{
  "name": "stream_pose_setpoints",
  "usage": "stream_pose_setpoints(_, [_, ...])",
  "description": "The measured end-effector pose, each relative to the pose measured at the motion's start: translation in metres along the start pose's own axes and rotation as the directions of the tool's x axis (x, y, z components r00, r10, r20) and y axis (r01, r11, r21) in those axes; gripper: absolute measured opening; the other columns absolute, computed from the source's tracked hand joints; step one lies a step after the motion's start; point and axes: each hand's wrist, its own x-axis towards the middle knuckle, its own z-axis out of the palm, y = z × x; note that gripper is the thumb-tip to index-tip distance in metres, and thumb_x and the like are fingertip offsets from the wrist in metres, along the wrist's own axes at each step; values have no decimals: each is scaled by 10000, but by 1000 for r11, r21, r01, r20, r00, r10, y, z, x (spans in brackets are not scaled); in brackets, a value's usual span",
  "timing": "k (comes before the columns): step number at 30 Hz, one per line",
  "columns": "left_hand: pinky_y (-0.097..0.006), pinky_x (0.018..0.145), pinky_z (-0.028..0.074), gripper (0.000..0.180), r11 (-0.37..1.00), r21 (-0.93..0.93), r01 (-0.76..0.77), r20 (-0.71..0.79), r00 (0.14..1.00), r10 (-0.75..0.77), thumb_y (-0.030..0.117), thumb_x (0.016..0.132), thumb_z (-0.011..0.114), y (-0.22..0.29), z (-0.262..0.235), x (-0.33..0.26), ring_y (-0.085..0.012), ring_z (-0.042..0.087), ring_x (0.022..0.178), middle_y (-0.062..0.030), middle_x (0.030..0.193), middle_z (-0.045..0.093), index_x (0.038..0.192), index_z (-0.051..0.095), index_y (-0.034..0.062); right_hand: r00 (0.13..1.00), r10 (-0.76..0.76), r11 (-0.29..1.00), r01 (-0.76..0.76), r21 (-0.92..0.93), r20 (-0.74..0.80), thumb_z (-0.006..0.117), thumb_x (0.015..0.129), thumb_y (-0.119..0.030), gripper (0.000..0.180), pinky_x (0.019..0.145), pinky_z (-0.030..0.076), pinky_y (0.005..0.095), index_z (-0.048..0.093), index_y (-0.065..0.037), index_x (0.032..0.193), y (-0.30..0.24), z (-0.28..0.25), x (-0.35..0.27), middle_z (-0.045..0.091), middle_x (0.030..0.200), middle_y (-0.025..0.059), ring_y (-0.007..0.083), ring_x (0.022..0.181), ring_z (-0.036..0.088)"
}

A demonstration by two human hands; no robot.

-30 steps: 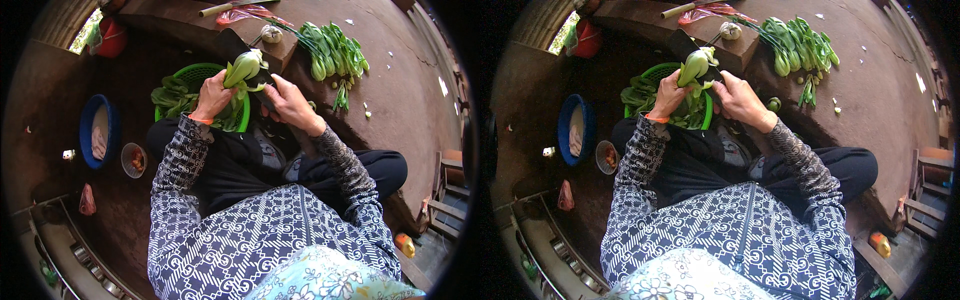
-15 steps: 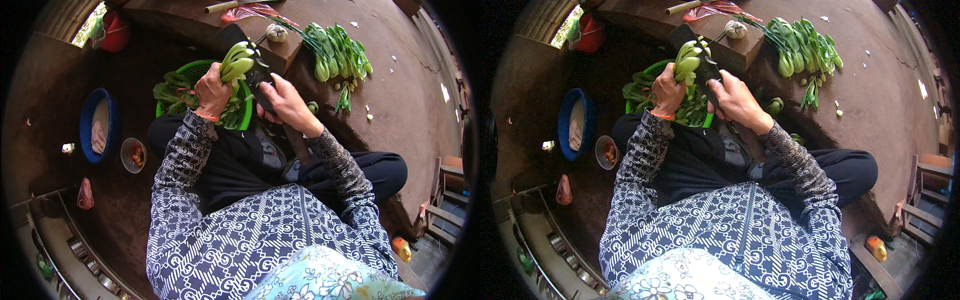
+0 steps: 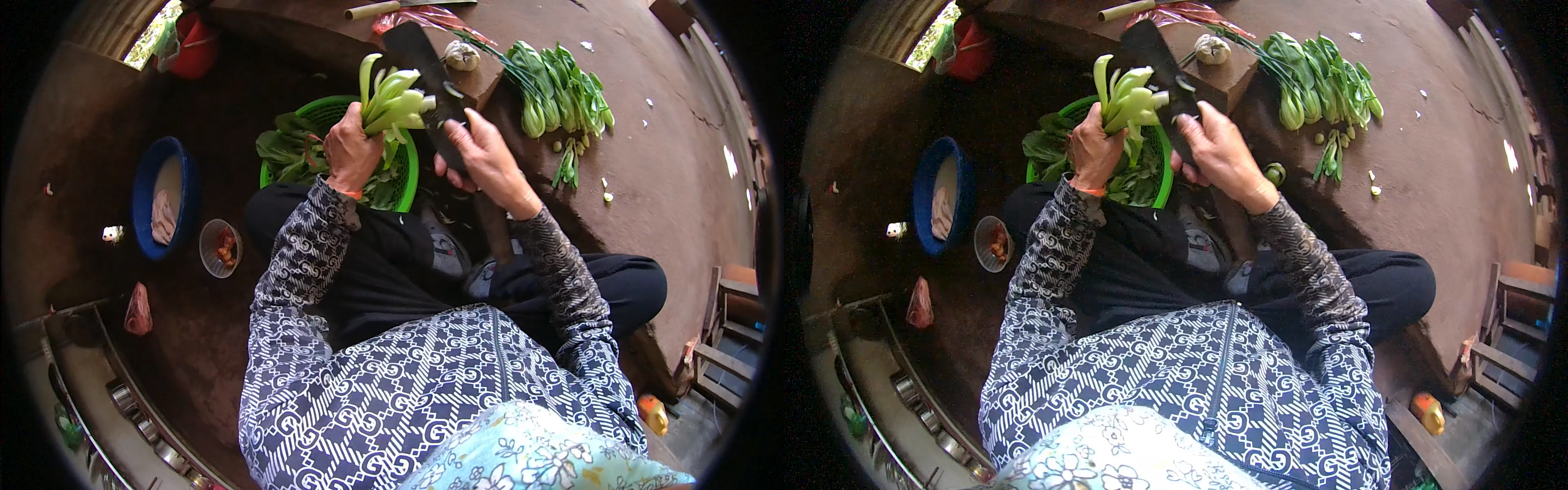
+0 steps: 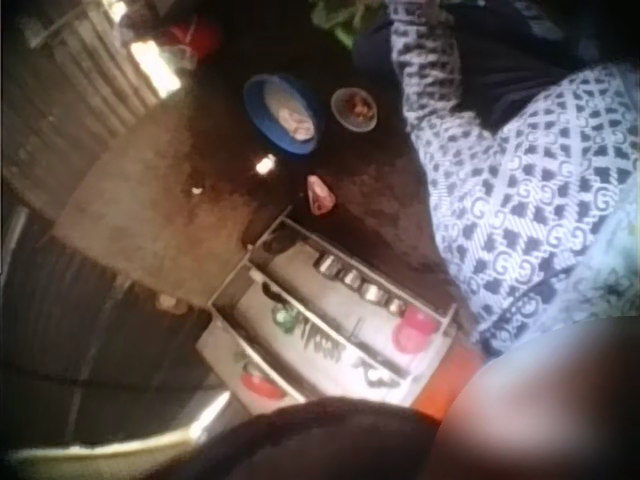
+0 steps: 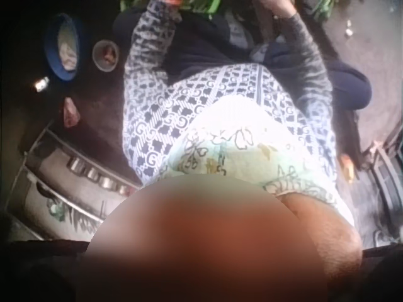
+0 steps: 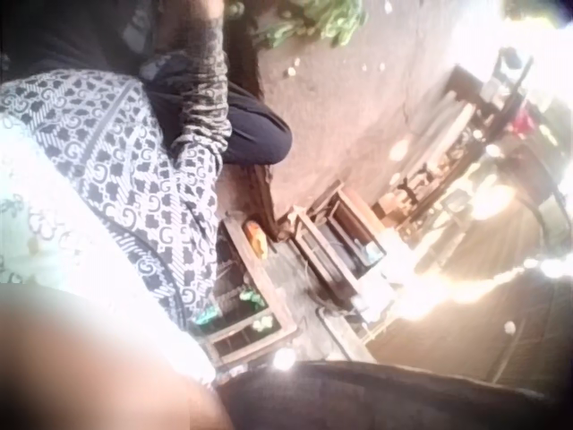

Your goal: The person sits on the floor and uses a knife to trim and cut leafy green vegetables, placing the prepared pieces into a green basket. The person handles the vegetables one at a time, removing outer leaves and cutting the stems.

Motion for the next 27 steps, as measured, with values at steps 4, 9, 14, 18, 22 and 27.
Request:
stream_pose_setpoints(4, [-491, 638, 513, 215, 997, -62, 38, 6, 999, -38, 171, 810, 731, -5, 0, 1, -425, 672, 778, -198, 797, 680, 922, 589, 55, 948, -252, 966, 258, 5, -192, 452, 1074, -343, 272, 377, 369, 184, 489, -74, 1087, -24, -21, 1, 644, 719, 57, 57, 460, 514])
stream_pose_setpoints(9, [-496, 657, 516, 227, 994, -110, 26, 16, 1000, -24, 155, 794, 734, -3, 10, 4, -429, 670, 794, -203, 806, 678, 932, 588, 52, 994, -89, 962, 71, -264, -57, 481, 1057, -230, 200, 404, 436, 278, 490, -32, 1071, -21, -5, 2, 655, 716, 110, 123, 474, 569])
stream_pose_setpoints(14, [-492, 667, 519, 226, 996, -80, 34, 25, 999, -32, 145, 788, 730, -2, 11, 0, -427, 669, 805, -200, 810, 679, 942, 591, 54, 1000, -16, 984, 19, -176, 17, 495, 1052, -211, 179, 388, 401, 272, 502, -33, 1061, -3, -3, -1, 632, 649, 55, 101, 446, 541])
stream_pose_setpoints(18, [-496, 665, 519, 223, 996, -87, 35, 35, 999, -32, 160, 798, 724, -2, 8, 1, -426, 668, 798, -198, 809, 680, 941, 591, 53, 962, -225, 974, 223, -32, -156, 440, 1081, -319, 249, 385, 358, 190, 495, -78, 1112, -22, -26, -1, 640, 725, 61, 56, 462, 503])
stream_pose_setpoints(22, [-503, 662, 518, 230, 999, -48, -10, 50, 999, 13, 200, 814, 721, 6, 7, 3, -422, 670, 788, -200, 808, 682, 942, 598, 54, 959, -270, 939, 242, -243, -89, 463, 1071, -285, 224, 392, 383, 221, 509, -68, 1097, -16, -14, 4, 634, 688, 48, 67, 452, 499])
stream_pose_setpoints(27, [-498, 673, 516, 230, 999, 44, 12, 93, 996, -16, 201, 813, 719, 7, 1, 1, -412, 675, 787, -193, 824, 694, 963, 617, 58, 990, 123, 966, -104, -237, 64, 479, 1062, -250, 186, 371, 364, 234, 510, -67, 1080, 11, 3, 5, 632, 678, 52, 84, 429, 494])
